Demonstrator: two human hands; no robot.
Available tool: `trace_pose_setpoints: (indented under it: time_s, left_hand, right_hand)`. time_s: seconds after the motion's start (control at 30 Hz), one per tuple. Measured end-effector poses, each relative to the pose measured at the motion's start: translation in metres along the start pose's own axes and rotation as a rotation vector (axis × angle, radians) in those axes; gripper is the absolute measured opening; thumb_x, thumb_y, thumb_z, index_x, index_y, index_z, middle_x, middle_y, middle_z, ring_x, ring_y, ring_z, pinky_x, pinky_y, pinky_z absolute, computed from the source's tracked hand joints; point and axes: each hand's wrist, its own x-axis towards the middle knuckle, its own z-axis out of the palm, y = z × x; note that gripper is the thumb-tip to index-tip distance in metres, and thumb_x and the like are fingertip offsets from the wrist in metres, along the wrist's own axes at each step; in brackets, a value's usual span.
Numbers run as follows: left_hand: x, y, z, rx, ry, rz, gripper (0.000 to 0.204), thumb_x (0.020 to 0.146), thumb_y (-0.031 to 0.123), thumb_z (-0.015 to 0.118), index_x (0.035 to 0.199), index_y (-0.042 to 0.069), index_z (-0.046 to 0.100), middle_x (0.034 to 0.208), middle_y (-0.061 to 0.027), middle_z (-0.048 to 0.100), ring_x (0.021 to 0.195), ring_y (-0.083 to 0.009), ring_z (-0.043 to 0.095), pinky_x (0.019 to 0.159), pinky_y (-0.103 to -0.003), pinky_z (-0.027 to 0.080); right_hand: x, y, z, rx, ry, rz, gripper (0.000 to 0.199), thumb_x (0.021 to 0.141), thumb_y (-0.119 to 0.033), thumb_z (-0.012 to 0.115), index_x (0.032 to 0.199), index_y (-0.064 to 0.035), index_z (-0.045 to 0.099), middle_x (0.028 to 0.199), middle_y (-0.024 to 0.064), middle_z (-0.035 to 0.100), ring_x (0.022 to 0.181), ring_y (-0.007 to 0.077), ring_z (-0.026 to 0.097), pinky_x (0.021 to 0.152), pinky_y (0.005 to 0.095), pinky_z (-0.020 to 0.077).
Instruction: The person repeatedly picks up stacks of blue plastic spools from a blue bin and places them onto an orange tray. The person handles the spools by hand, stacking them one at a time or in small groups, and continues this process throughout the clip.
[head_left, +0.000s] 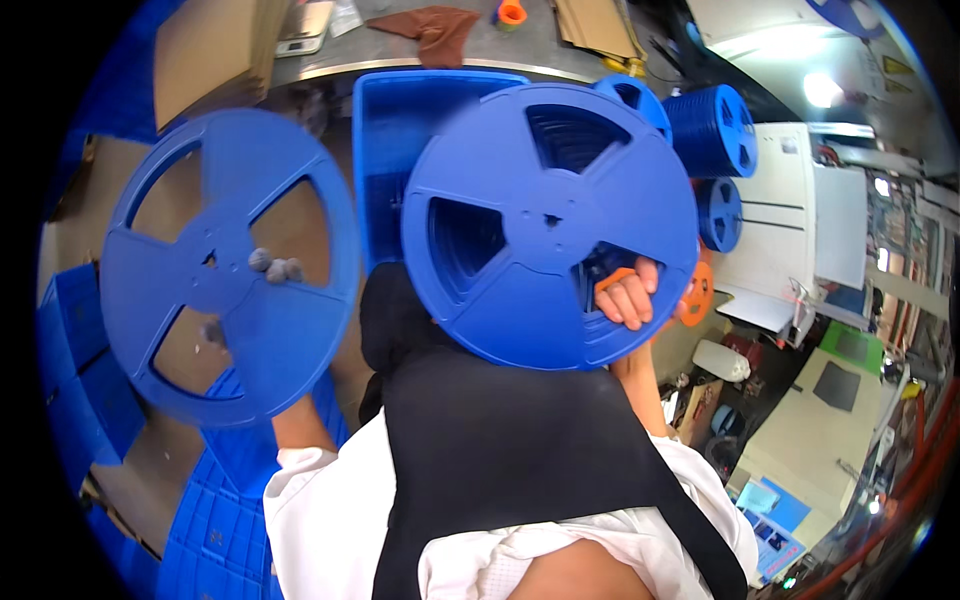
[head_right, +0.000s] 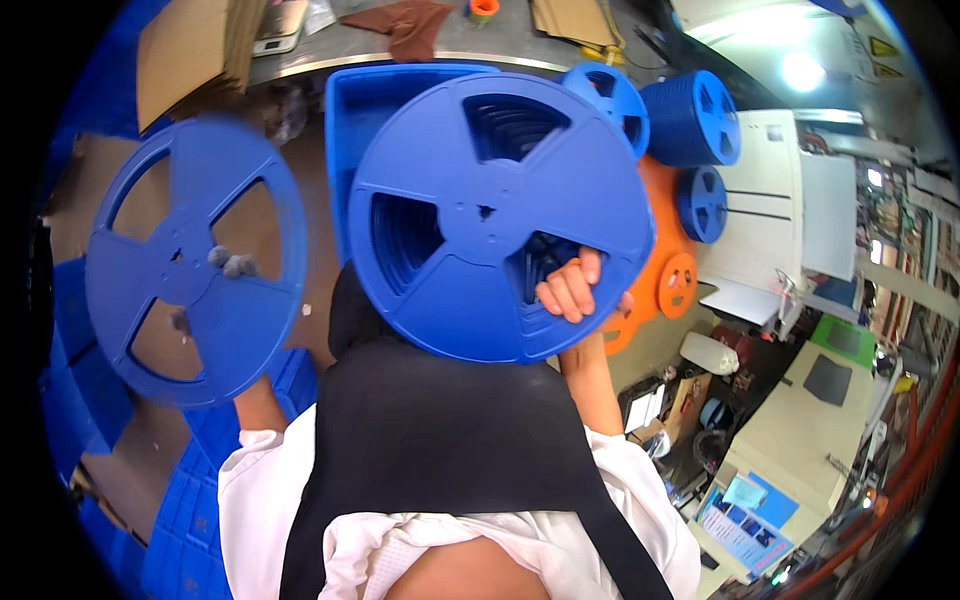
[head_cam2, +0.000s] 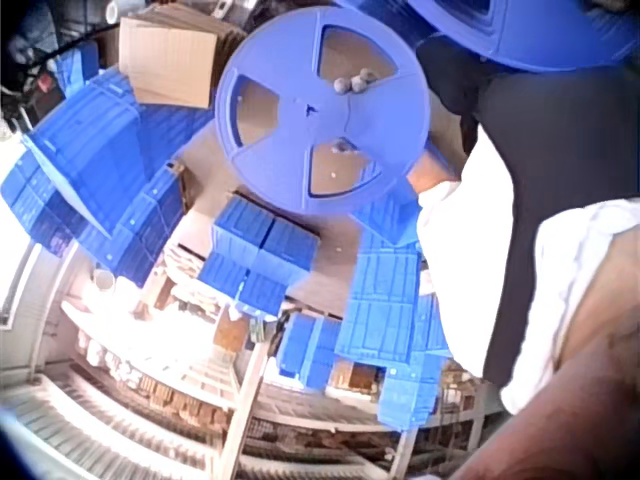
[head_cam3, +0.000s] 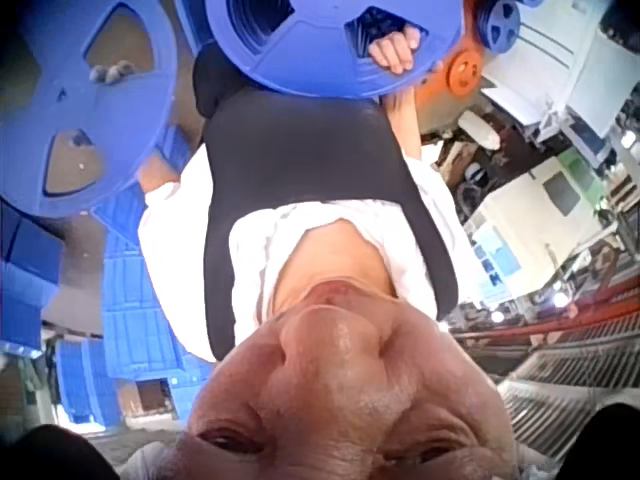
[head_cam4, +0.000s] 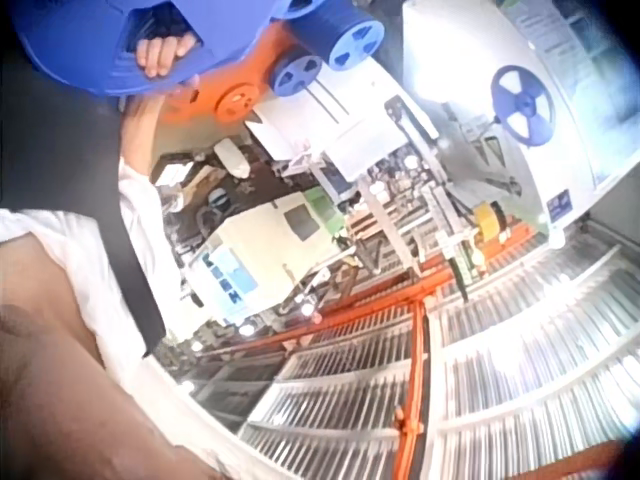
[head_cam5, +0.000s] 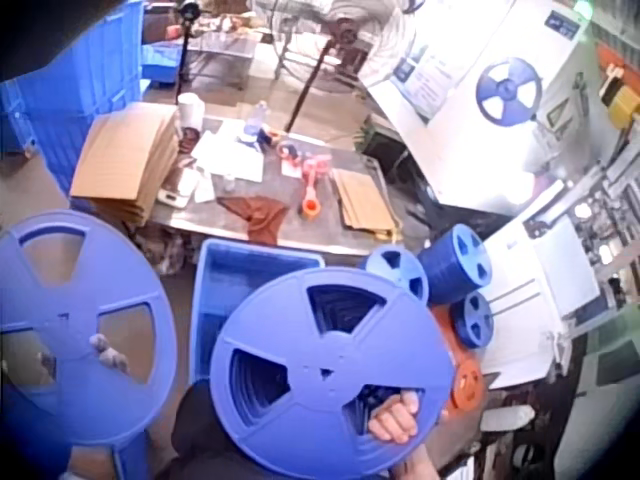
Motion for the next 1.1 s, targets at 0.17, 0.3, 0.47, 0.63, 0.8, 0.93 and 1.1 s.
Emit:
trace_pose_setpoints:
  time_s: [0.17, 0.3, 0.47, 0.63, 0.8, 0.93, 1.1]
  left_hand:
    - [0.009, -0.011, 0.010, 0.076, 0.168, -0.043, 0.056, 0.091, 0.036, 0.063, 0.133, 0.002, 0.048, 0.127, -0.0169, 0.050, 0.119, -0.0283, 0.048, 0.107, -0.041, 0.042]
    - [0.005, -0.025, 0.003, 0.021, 0.391, -0.139, 0.053, 0.093, 0.031, 0.060, 0.134, 0.001, 0.045, 0.126, -0.0186, 0.052, 0.116, -0.0291, 0.052, 0.104, -0.040, 0.046]
    - [0.008, -0.043, 0.005, 0.207, 0.501, -0.194, 0.047, 0.095, 0.030, 0.058, 0.131, 0.000, 0.049, 0.115, -0.0168, 0.061, 0.107, -0.0260, 0.059, 0.094, -0.037, 0.053]
    - [0.014, -0.045, -0.053, 0.296, 0.533, -0.339, 0.049, 0.093, 0.033, 0.056, 0.128, -0.001, 0.055, 0.117, -0.0172, 0.064, 0.107, -0.0263, 0.062, 0.096, -0.037, 0.050]
    - [0.025, -0.070, -0.143, 0.451, 0.810, -0.447, 0.033, 0.086, 0.030, 0.068, 0.115, 0.019, 0.057, 0.093, -0.0065, 0.064, 0.082, -0.0223, 0.062, 0.074, -0.038, 0.052]
    - [0.037, -0.099, -0.229, 0.536, 1.039, -0.596, 0.046, 0.080, 0.039, 0.074, 0.121, 0.027, 0.056, 0.079, 0.0034, 0.053, 0.067, -0.0149, 0.053, 0.060, -0.030, 0.045]
    - [0.050, -0.122, -0.310, 0.785, 1.133, -0.655, 0.055, 0.077, 0.043, 0.071, 0.126, 0.024, 0.054, 0.075, 0.0016, 0.052, 0.060, -0.0144, 0.048, 0.052, -0.029, 0.040]
  right_hand:
    - [0.001, 0.000, 0.005, -0.029, 0.023, 0.027, 0.045, 0.085, -0.040, 0.072, 0.103, -0.0072, 0.047, 0.067, 0.0005, 0.049, 0.065, 0.0154, 0.053, 0.072, 0.0331, 0.0423]
    - [0.000, 0.000, 0.014, -0.067, 0.111, 0.016, 0.046, 0.084, -0.042, 0.072, 0.103, -0.0074, 0.047, 0.069, 0.0008, 0.051, 0.065, 0.0151, 0.053, 0.073, 0.0327, 0.0431]
    - [0.004, -0.002, 0.024, -0.146, 0.156, 0.061, 0.048, 0.084, -0.042, 0.071, 0.105, -0.0069, 0.047, 0.070, 0.0010, 0.051, 0.066, 0.0151, 0.053, 0.073, 0.0322, 0.0426]
    - [0.003, -0.004, 0.034, -0.161, 0.237, 0.055, 0.049, 0.084, -0.044, 0.070, 0.106, -0.0063, 0.047, 0.072, 0.0008, 0.050, 0.067, 0.0148, 0.051, 0.074, 0.0324, 0.0409]
    - [-0.007, 0.009, 0.031, -0.188, 0.372, 0.010, 0.048, 0.084, -0.045, 0.070, 0.103, -0.0085, 0.045, 0.072, 0.0004, 0.048, 0.064, 0.0142, 0.048, 0.072, 0.0325, 0.0401]
    - [-0.026, 0.021, 0.025, -0.213, 0.512, -0.007, 0.046, 0.085, -0.042, 0.070, 0.103, -0.0088, 0.044, 0.070, -0.0005, 0.047, 0.065, 0.0140, 0.049, 0.071, 0.0330, 0.0405]
    - [-0.044, 0.032, 0.018, -0.244, 0.737, -0.038, 0.048, 0.082, -0.044, 0.070, 0.102, -0.0091, 0.044, 0.069, 0.0001, 0.046, 0.065, 0.0150, 0.048, 0.070, 0.0345, 0.0406]
